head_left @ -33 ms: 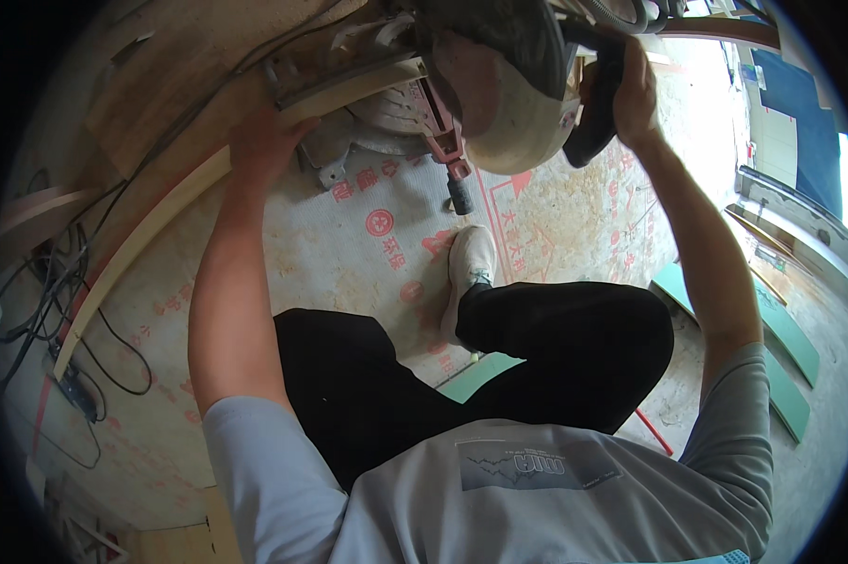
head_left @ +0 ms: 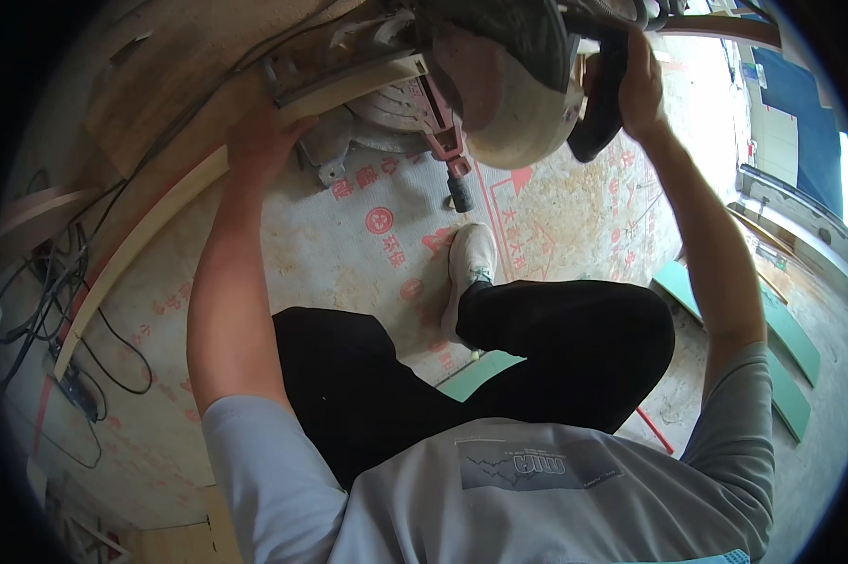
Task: Cutting a wood strip with a miter saw and then applying a coating using a brush.
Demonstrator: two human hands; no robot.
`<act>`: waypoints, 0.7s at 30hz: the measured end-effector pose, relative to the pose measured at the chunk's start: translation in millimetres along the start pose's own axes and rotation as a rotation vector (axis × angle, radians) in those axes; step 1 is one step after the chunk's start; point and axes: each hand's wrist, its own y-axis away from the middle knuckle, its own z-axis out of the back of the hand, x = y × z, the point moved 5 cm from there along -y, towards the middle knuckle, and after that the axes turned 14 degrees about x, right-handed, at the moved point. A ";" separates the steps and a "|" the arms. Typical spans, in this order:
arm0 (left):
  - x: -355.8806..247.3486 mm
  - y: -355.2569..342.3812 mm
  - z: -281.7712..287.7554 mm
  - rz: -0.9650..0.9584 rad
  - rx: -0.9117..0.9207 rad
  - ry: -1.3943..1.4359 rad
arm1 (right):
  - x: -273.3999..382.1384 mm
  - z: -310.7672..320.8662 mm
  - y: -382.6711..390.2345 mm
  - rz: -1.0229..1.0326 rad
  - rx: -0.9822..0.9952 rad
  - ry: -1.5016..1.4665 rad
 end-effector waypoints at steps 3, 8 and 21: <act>4.8 3.1 -1.5 -0.005 0.036 0.008 | 30.0 -15.0 -2.9 0.048 -0.034 -0.077; 12.2 -0.7 -10.1 -0.039 -0.021 0.029 | 16.9 -10.0 2.4 0.130 0.084 0.110; 10.5 -3.3 -8.6 -0.020 0.046 0.049 | -10.1 -16.0 13.8 0.216 0.079 0.080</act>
